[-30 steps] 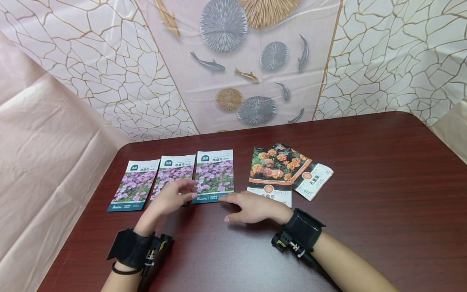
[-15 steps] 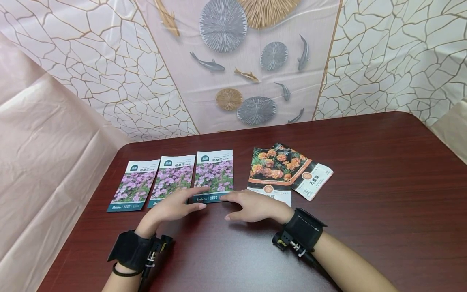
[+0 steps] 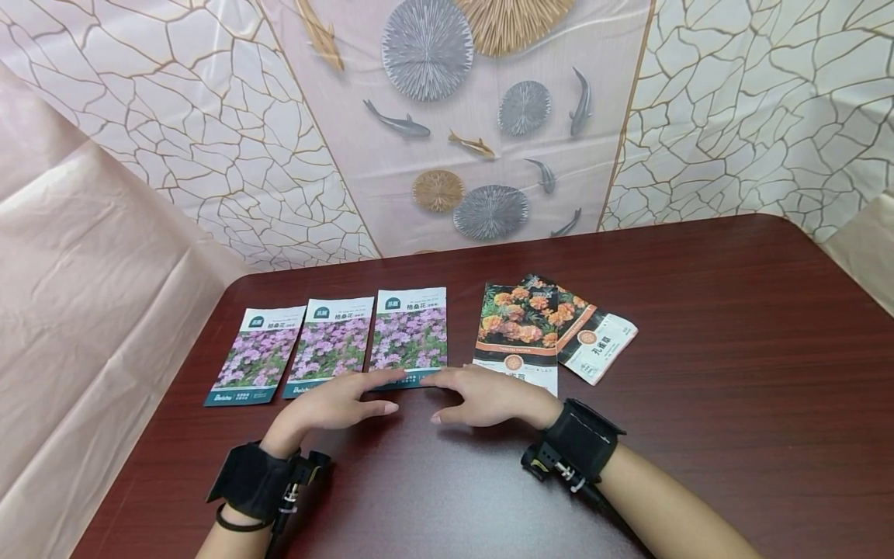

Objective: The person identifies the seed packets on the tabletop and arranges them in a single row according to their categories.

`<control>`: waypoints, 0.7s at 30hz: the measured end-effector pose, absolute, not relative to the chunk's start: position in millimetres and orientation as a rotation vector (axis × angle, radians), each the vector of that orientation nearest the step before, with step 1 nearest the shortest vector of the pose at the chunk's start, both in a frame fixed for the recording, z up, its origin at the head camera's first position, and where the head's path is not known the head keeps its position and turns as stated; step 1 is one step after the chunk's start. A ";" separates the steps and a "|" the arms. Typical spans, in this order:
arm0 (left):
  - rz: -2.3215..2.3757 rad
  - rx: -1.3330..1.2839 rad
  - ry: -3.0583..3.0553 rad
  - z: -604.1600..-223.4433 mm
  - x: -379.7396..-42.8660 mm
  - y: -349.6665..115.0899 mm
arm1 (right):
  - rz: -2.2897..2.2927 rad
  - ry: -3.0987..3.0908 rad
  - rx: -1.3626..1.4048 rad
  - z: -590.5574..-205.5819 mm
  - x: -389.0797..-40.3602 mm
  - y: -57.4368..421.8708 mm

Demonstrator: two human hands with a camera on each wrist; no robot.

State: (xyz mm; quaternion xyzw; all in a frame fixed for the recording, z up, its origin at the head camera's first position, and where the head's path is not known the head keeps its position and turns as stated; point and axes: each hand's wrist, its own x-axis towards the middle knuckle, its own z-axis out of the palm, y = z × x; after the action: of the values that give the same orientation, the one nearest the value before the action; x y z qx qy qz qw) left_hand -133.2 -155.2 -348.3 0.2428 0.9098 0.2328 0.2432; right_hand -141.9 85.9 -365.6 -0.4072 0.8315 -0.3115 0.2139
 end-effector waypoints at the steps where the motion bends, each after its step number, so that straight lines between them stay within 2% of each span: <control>1: 0.634 0.665 2.485 -348.4 -133.2 -155.3 | -0.864 2.308 -1.132 -365.4 -141.8 86.1; 21: 0.714 0.738 2.530 -346.7 -131.5 -147.8 | -1.011 2.383 -1.087 -348.6 -150.7 103.2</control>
State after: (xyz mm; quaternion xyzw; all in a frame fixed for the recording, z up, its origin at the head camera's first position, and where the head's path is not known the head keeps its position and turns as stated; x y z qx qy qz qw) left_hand -131.5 -147.8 -346.7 0.2647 0.9070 0.2560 0.2043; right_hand -150.7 103.2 -348.6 -0.3819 0.8370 -0.3550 0.1660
